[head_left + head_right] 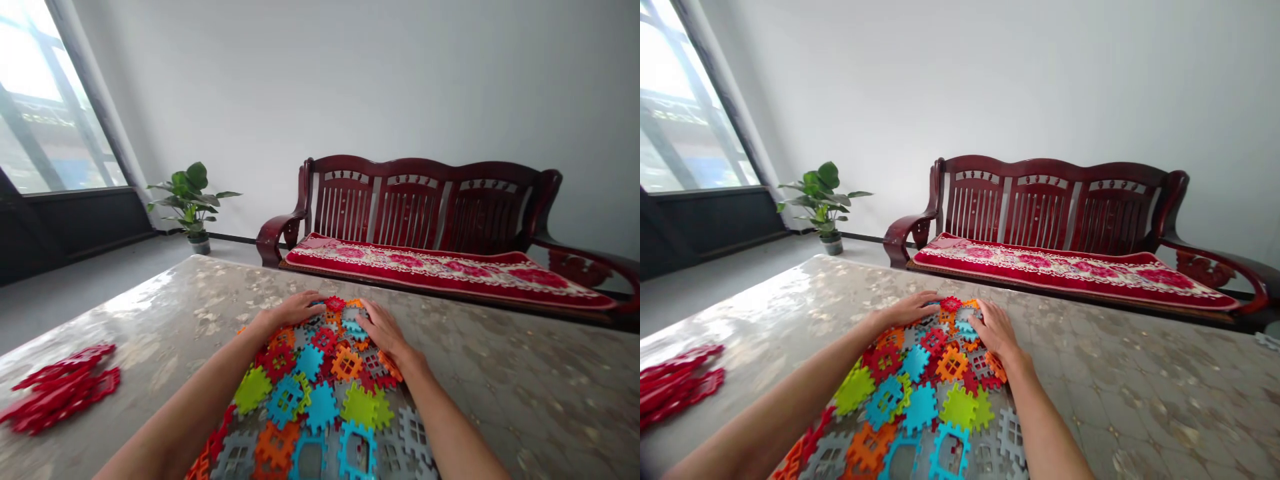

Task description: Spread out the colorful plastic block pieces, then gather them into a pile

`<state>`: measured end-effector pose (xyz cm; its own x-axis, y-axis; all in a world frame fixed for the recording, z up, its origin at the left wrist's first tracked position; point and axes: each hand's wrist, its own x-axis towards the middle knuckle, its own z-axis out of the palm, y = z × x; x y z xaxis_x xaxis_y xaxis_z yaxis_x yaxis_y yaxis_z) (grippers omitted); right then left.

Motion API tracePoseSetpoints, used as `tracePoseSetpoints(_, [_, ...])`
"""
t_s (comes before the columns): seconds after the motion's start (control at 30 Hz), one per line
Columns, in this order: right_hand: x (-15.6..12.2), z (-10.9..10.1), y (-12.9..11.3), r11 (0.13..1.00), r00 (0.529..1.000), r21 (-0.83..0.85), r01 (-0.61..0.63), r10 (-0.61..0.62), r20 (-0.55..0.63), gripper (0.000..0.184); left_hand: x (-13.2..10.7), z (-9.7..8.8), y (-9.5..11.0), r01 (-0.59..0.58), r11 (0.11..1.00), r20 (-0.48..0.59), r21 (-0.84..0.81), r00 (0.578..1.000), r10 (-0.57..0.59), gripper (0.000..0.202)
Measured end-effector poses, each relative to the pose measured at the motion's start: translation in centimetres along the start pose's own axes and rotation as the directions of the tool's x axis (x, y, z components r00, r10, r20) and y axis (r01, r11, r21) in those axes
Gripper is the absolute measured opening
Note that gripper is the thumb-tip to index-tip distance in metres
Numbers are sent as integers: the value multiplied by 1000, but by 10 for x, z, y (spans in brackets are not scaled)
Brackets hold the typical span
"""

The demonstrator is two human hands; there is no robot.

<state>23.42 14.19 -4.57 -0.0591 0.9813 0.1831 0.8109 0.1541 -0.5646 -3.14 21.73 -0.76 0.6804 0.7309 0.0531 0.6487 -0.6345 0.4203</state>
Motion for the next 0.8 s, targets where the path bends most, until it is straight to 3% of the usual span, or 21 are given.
tracePoseSetpoints(0.2, [7,22,-25,995,998,97,-29,34,-53,59,-57,-32,-3,185,982,-22,28,983,-185,65])
tracePoseSetpoints(0.33, [-4,19,-25,934,997,353,-50,67,-37,70,-125,-40,-3,297,948,-58,111,955,-292,68])
tracePoseSetpoints(0.47, [-46,5,-15,897,998,438,-55,67,-13,76,-214,-18,4,347,914,-148,211,936,-321,66])
tracePoseSetpoints(0.6, [-102,-1,-16,943,998,326,-68,70,3,71,-282,21,24,345,892,-224,291,931,-288,71])
tracePoseSetpoints(0.7, [-127,6,-30,984,999,175,-44,48,-19,70,-298,45,42,325,888,-293,326,928,-232,86])
tracePoseSetpoints(0.8, [-130,18,-47,999,999,42,-20,22,-36,68,-290,58,57,335,879,-332,340,917,-221,92])
